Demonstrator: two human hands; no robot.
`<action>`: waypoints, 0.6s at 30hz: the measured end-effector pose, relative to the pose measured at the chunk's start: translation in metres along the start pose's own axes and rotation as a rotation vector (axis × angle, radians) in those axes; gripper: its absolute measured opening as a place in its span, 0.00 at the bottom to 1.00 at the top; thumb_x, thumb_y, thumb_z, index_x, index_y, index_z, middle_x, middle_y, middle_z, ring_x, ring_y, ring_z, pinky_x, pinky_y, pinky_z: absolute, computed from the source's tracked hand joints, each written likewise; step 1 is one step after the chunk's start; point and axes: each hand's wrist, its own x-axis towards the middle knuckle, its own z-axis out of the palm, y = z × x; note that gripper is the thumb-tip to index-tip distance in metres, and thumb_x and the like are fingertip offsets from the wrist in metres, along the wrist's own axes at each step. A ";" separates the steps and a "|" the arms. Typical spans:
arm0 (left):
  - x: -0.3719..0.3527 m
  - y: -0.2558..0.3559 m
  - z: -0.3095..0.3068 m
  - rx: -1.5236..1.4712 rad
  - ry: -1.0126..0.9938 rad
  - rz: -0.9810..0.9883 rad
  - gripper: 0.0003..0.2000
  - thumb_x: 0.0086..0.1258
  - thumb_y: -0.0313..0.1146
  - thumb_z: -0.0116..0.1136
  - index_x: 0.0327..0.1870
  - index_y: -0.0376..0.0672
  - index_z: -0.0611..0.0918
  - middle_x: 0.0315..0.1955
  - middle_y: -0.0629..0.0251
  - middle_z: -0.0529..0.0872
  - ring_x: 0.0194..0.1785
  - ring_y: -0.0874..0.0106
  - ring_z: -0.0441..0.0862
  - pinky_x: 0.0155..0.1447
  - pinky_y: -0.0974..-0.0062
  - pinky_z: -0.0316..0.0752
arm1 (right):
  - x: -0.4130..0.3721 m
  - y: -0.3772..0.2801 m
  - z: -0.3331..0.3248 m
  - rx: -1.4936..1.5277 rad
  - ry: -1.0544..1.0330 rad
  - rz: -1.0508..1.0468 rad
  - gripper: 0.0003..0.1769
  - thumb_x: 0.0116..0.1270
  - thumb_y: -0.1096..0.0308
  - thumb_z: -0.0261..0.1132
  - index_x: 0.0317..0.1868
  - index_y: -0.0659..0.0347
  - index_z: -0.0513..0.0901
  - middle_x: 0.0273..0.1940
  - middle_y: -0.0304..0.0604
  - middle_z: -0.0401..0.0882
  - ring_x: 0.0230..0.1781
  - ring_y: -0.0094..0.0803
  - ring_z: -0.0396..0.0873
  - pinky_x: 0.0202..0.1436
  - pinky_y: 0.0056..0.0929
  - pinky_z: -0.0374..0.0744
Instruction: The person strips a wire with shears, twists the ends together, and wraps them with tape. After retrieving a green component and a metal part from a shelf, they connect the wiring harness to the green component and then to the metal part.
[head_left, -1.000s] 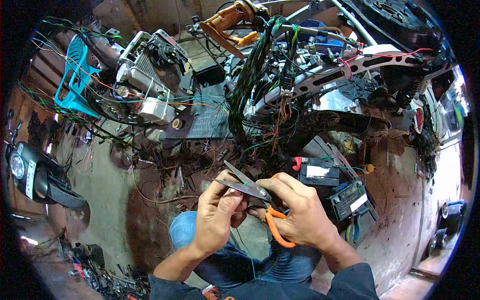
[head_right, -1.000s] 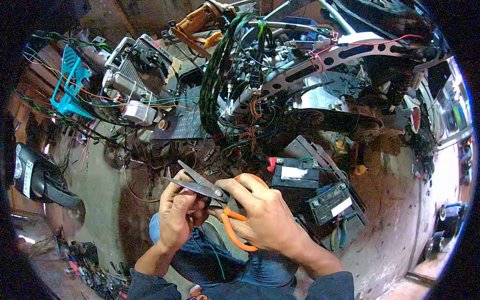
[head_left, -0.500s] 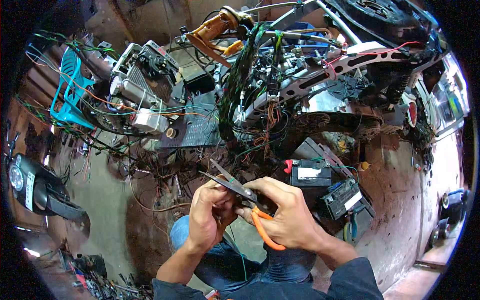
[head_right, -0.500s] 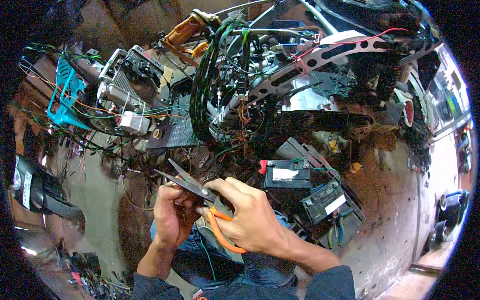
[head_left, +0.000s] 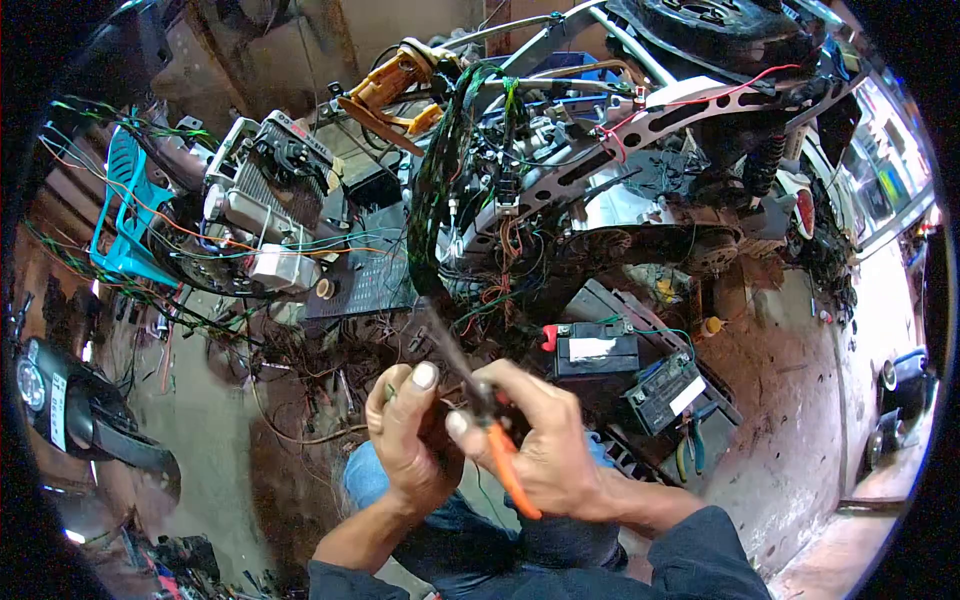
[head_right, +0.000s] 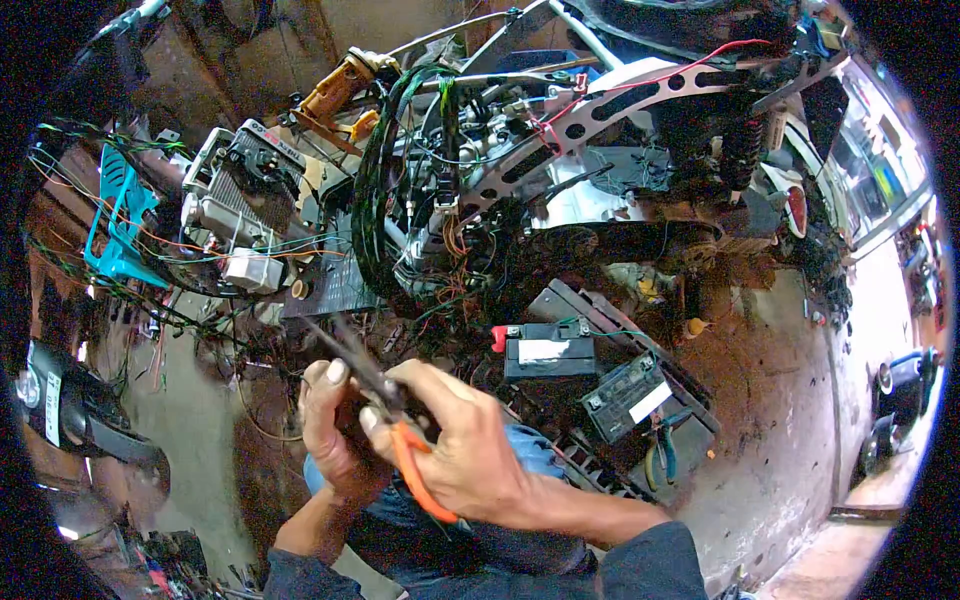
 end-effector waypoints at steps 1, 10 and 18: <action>-0.002 -0.001 0.005 -0.051 0.037 -0.022 0.12 0.75 0.32 0.66 0.29 0.51 0.76 0.20 0.81 0.72 0.19 0.86 0.66 0.21 0.83 0.63 | 0.005 0.006 -0.001 -0.065 0.156 -0.141 0.15 0.67 0.67 0.74 0.48 0.64 0.82 0.35 0.50 0.81 0.34 0.39 0.84 0.39 0.37 0.81; 0.011 0.009 -0.003 -0.146 -0.259 -0.237 0.15 0.81 0.48 0.53 0.38 0.51 0.66 0.25 0.77 0.60 0.19 0.84 0.51 0.18 0.83 0.49 | 0.007 0.022 -0.015 -0.093 0.127 -0.049 0.18 0.71 0.63 0.74 0.51 0.66 0.80 0.37 0.50 0.77 0.32 0.36 0.75 0.39 0.34 0.77; 0.009 0.014 -0.007 0.070 -0.150 -0.166 0.14 0.83 0.48 0.48 0.37 0.51 0.67 0.24 0.77 0.62 0.20 0.84 0.56 0.19 0.83 0.49 | 0.010 0.030 -0.017 -0.135 -0.067 -0.046 0.22 0.69 0.61 0.76 0.54 0.67 0.80 0.42 0.54 0.80 0.40 0.51 0.81 0.47 0.41 0.81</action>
